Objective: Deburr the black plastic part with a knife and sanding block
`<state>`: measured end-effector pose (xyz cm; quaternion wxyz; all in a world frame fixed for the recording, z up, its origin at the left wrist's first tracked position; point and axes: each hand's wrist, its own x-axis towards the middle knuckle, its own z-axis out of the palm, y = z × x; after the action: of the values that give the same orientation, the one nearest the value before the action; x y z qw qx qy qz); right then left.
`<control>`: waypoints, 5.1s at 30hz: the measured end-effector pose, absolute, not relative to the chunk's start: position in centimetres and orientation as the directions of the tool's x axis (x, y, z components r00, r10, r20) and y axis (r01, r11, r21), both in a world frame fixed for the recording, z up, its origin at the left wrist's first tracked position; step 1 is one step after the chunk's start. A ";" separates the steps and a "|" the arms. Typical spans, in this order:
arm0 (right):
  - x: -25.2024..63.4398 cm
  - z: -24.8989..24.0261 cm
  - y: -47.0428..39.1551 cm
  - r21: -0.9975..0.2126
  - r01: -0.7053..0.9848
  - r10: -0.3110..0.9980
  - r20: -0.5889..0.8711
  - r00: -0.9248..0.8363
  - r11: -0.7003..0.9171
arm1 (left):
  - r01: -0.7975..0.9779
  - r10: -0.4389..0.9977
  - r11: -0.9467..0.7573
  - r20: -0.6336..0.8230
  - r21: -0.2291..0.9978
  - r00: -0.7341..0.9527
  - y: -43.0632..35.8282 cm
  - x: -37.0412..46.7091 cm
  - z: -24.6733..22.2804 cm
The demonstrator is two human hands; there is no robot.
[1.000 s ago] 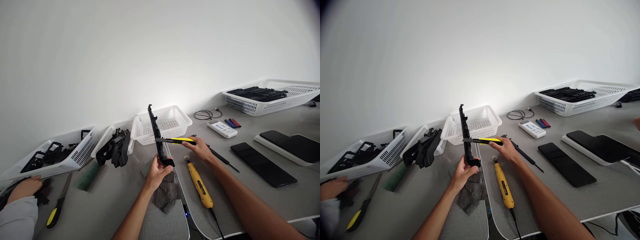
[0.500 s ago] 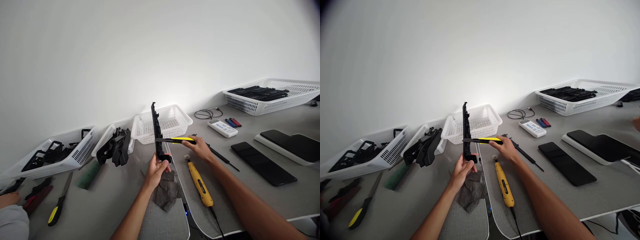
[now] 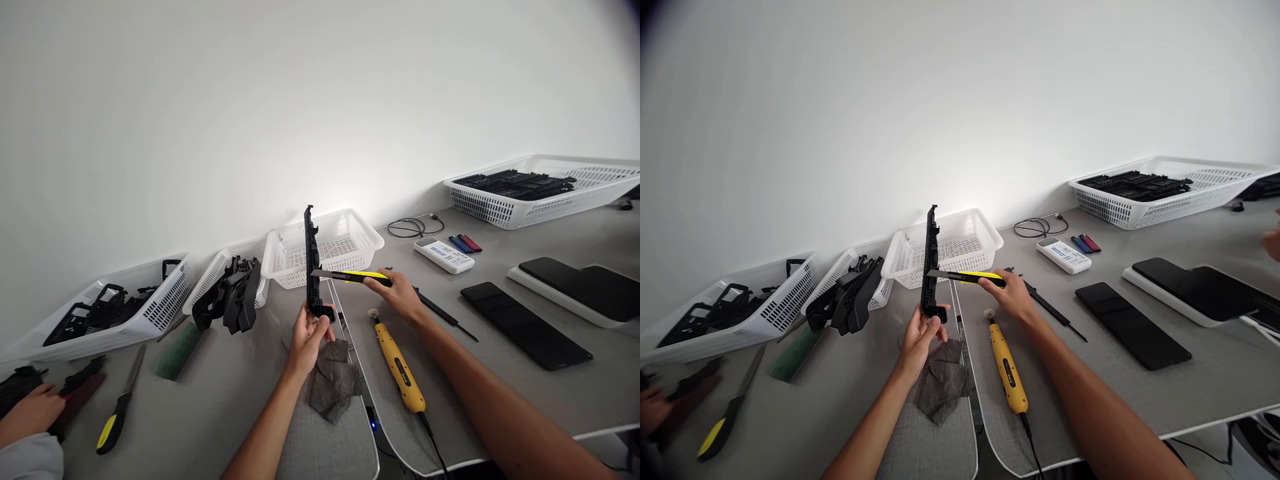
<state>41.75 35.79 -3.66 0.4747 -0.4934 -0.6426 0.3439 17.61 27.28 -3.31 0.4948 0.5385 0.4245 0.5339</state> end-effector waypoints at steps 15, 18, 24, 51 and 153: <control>42.0 -3.4 35.7 -0.917 0.298 0.963 0.264 -0.046 0.266 | -0.091 0.984 -0.169 0.173 0.981 0.043 27.4 17.5 -3.4; 41.8 -3.2 35.4 -0.940 0.217 0.954 0.220 -0.204 0.263 | -0.094 0.983 -0.178 0.182 0.979 0.032 27.4 17.5 -3.4; 41.1 -3.8 35.5 -0.934 0.227 0.933 0.202 -0.297 0.275 | -0.093 0.983 -0.182 0.183 0.979 0.005 27.3 17.6 -3.1; 40.8 -2.8 34.6 -0.960 0.141 0.898 0.165 -0.409 0.241 | -0.209 0.956 -0.211 0.157 0.955 -0.249 27.3 16.6 -2.0; 40.3 -3.2 34.7 -0.918 0.220 0.916 0.254 -0.310 0.329 | -0.125 0.965 -0.230 0.211 0.965 -0.153 27.3 17.0 -3.1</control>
<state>40.33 34.69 -3.18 0.4230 -0.4077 -0.6969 0.4112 16.97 27.27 -3.14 0.4394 0.4800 0.4379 0.6203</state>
